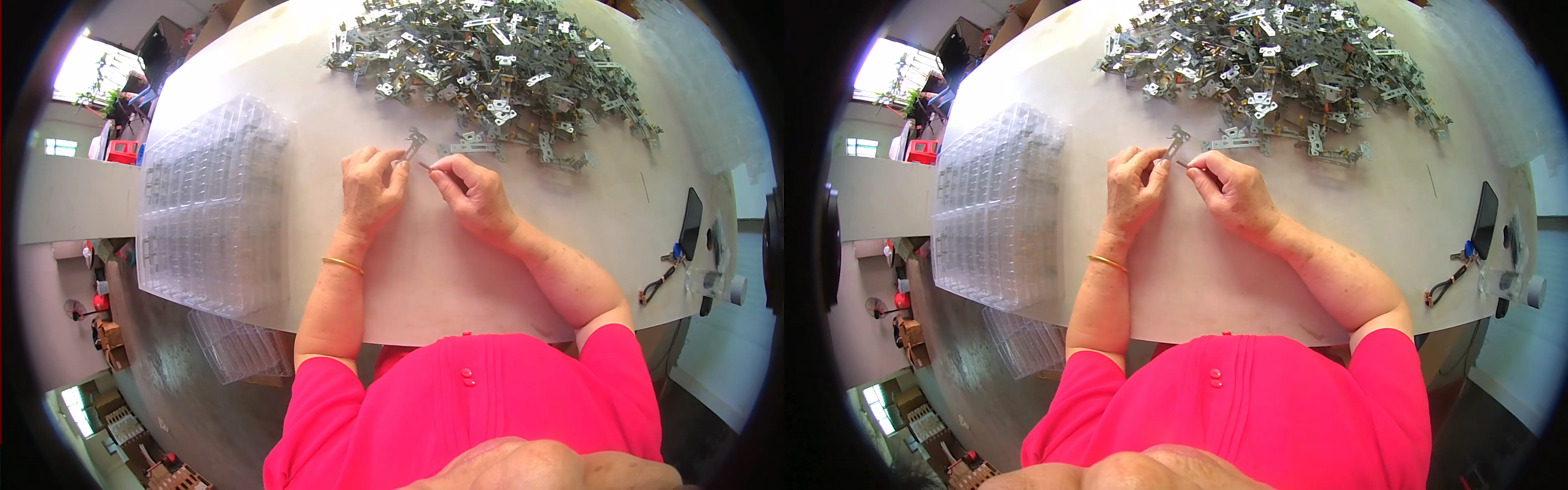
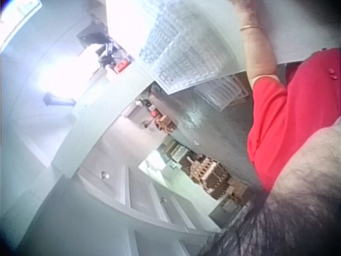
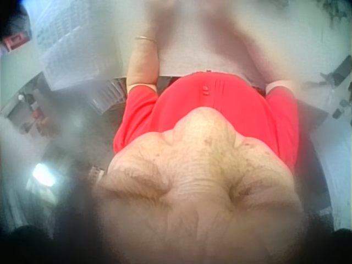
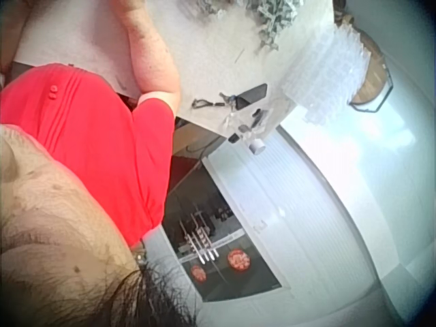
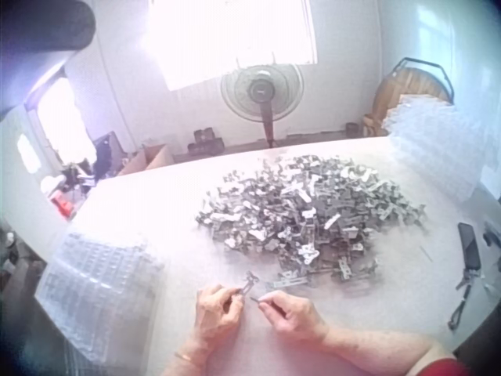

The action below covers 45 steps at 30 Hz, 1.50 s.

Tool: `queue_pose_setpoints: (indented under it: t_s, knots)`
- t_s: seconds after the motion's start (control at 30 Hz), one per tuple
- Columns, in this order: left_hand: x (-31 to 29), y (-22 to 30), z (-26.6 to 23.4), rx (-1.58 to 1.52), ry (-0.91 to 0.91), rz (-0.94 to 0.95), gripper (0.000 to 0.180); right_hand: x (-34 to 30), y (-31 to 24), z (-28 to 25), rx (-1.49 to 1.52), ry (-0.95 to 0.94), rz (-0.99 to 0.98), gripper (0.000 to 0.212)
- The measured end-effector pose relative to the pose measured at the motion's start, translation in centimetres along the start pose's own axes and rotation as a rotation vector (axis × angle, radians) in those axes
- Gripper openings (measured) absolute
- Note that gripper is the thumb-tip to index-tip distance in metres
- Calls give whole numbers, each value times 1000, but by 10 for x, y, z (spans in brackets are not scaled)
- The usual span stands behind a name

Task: The worker picks up small metal hinge components from a pile and places them individually into the slots of a plastic organizer tray.

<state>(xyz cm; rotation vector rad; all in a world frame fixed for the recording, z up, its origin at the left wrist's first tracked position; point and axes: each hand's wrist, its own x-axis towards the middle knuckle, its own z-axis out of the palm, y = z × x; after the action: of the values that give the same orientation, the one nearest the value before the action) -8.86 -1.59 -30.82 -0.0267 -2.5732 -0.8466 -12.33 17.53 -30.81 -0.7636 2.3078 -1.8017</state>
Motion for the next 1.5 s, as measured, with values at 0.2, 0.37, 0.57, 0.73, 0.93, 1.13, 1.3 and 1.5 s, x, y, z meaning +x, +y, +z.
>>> queue_pose_setpoints:
  t_s: [0.2, 0.37, 0.57, 0.73, 0.93, 1.13, 1.3, 1.5]
  knots:
    - [2, -7, 7, -20, 104, 30, 14, 3, 1, 2, 24, -5, -9, 8]
    - [-3, -7, 4, 9, 106, 25, 12, 2, 0, 5, -41, -5, 1, 7]
    - [-4, -4, 11, 3, 232, 37, 14, -2, 8, 1, 129, 39, 38, 9]
    - [-1, 14, -13, -31, 324, -52, 12, 2, 13, -1, 289, 15, 119, 11]
    - [0, 58, -79, -52, 411, -35, 11, 6, 16, -1, 341, -3, 134, 10]
    - [-20, 22, -191, 165, 558, -67, 12, 7, 22, 0, 345, 12, 125, 10]
    - [-52, -69, -298, 521, 641, -292, 15, 7, 19, 2, 310, -7, 89, 11]
    - [-89, -152, -356, 623, 559, -556, 19, 6, 23, 2, 281, -15, 80, 10]
